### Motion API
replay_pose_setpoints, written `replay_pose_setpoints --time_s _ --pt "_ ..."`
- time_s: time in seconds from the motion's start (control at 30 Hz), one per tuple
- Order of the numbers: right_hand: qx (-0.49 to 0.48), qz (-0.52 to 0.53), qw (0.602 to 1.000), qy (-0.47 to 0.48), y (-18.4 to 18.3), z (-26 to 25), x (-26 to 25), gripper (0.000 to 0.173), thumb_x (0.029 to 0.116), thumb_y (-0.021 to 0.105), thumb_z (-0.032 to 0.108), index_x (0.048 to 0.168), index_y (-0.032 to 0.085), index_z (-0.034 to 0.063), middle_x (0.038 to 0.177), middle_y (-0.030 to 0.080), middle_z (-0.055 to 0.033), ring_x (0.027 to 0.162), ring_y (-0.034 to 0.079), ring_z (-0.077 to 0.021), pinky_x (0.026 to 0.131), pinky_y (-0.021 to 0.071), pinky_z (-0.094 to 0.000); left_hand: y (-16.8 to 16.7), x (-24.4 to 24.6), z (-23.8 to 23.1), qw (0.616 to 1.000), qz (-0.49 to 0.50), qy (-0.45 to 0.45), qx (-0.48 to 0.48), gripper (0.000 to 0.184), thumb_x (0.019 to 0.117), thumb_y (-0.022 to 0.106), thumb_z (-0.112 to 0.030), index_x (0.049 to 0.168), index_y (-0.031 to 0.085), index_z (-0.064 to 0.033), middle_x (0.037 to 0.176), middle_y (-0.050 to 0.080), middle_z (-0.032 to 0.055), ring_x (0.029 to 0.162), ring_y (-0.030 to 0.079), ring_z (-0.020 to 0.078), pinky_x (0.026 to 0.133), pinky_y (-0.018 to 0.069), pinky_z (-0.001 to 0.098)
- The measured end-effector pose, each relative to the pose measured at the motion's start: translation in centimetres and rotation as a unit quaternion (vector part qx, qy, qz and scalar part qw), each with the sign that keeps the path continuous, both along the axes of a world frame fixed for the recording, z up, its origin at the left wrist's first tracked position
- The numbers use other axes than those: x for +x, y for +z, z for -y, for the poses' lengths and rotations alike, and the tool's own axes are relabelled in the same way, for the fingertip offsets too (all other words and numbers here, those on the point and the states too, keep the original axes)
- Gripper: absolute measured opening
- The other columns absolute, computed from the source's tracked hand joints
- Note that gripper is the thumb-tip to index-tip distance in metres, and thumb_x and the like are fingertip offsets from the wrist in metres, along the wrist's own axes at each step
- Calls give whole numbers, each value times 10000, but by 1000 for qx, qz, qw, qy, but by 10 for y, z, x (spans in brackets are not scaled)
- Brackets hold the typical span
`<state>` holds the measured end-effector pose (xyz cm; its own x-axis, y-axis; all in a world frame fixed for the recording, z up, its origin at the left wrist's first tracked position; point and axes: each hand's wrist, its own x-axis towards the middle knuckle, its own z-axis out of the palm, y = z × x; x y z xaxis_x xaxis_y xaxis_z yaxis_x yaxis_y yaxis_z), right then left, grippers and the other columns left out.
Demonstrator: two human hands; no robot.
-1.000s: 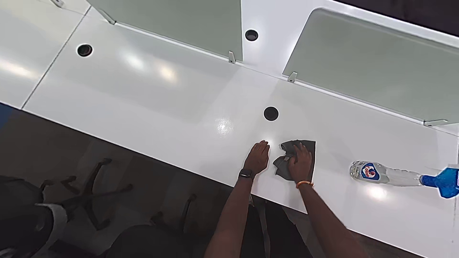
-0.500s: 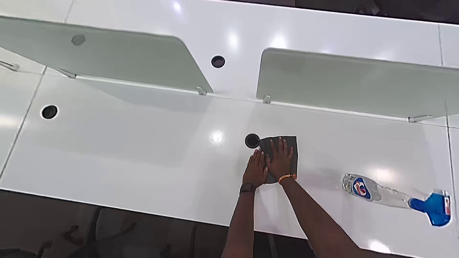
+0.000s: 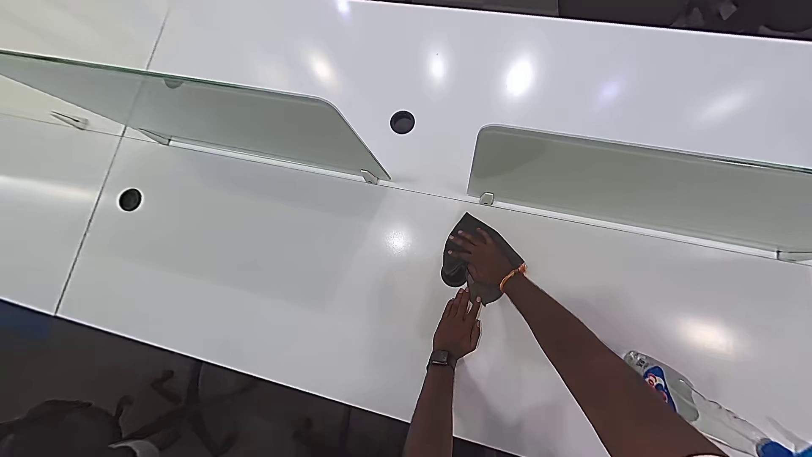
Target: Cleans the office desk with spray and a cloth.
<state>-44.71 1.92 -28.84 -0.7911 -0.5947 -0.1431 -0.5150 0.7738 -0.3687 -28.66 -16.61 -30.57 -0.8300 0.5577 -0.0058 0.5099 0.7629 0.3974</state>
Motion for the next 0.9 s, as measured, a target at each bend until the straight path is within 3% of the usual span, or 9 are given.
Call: replay_pose_setpoints --time_s 0.17,0.3,0.5,0.77,0.9 --pt "-38 -35 999 16 -1 0 -25 495 954 495 214 1416 616 346 1632 398 73 1552 265 -205 1247 162 -591 0 0 0 1000 -6 1 -4 557 1009 371 -352 1493 534 -129 1593 439 155 1508 369 300 1210 320 461" --pt "-61 -55 996 -28 -5 7 -38 517 910 547 189 1407 626 308 1618 421 60 1539 295 -219 1240 177 -595 -1 -1 1 1000 17 3 -11 553 1007 361 -319 1508 518 -145 1627 392 136 1531 325 289 1223 301 465" --pt "-72 -31 991 -106 -6 -1 -44 507 961 485 143 1439 591 277 1632 401 53 1554 272 -220 1252 163 -590 -5 1 2 1000 7 10 -10 557 999 341 -292 1515 510 -165 1621 405 123 1527 333 284 1227 296 473" --pt "-43 -53 972 -225 2 -105 -7 485 951 493 150 1408 625 244 1594 461 21 1498 380 -234 1230 237 -554 -7 0 2 1000 -3 18 -5 546 978 391 -258 1498 538 -180 1616 417 108 1525 340 272 1231 294 465" --pt "23 -85 919 -385 10 -135 32 476 970 501 193 1438 588 204 1601 440 -36 1481 388 -289 1192 262 -608 -6 -1 2 1000 -5 18 5 539 981 391 -257 1493 543 -180 1619 412 106 1525 340 273 1232 292 465"
